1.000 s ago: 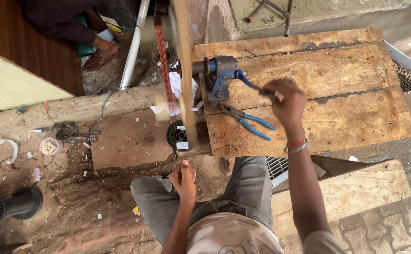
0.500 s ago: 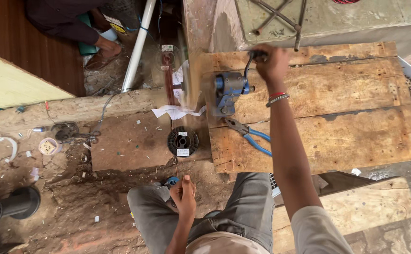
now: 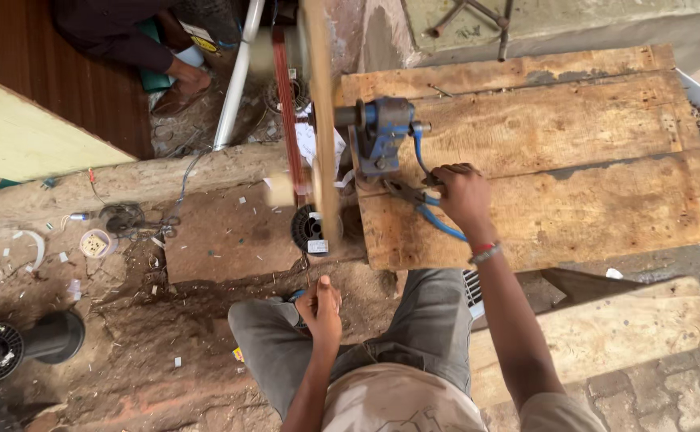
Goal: The person winds copper wire onto a component by hand and using a manual winding tool, then twists and prepares the wire ends.
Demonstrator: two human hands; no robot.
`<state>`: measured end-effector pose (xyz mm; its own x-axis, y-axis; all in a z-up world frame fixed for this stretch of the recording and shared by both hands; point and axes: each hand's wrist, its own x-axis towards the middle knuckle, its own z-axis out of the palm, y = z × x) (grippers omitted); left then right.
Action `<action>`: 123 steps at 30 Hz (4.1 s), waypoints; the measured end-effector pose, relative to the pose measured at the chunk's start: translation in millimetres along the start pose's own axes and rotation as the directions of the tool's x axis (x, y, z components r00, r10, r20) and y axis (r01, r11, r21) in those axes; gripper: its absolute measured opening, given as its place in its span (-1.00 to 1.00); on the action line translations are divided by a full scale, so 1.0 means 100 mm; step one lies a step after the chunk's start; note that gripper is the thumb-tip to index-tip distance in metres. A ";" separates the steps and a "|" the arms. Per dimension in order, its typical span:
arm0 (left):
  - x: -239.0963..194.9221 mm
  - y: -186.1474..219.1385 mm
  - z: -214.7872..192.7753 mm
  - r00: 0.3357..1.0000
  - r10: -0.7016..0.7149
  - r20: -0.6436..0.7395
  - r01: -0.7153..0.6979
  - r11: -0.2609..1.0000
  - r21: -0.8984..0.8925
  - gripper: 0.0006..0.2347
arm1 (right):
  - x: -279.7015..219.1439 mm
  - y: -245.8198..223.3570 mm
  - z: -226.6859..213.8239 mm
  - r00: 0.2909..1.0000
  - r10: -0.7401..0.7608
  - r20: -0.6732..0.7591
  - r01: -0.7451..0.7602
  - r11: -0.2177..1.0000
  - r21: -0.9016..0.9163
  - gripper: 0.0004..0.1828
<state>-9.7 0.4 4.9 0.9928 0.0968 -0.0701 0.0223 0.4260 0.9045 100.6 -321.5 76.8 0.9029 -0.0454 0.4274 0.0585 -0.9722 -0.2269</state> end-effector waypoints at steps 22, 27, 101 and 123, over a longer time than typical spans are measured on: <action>0.01 -0.15 -0.04 1.000 -0.027 -0.008 0.027 0.998 0.061 -0.57 | 1.84 0.71 0.69 0.969 0.150 -0.198 -0.093 0.958 0.270 -0.63; 0.02 -0.16 -0.01 1.000 0.023 -0.018 -0.022 0.996 0.084 -0.55 | 1.38 0.72 1.22 0.983 0.161 -0.093 -0.151 0.983 0.101 -0.76; 0.05 0.00 0.11 0.997 -0.055 -0.047 0.053 0.998 -0.041 -0.55 | 1.07 0.79 1.40 0.978 0.190 -0.086 -0.182 0.979 0.090 -0.63; 0.01 0.06 0.12 1.000 -0.018 -0.011 0.019 0.999 0.031 -0.57 | 1.23 0.29 -0.54 0.933 -0.011 -0.361 0.103 0.966 0.236 -0.75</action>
<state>-6.9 -8.3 15.4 0.9909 0.0992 -0.0915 0.0446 0.3993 0.9158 190.2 -367.5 170.6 0.6877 -0.1145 0.7169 0.2501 -0.8897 -0.3819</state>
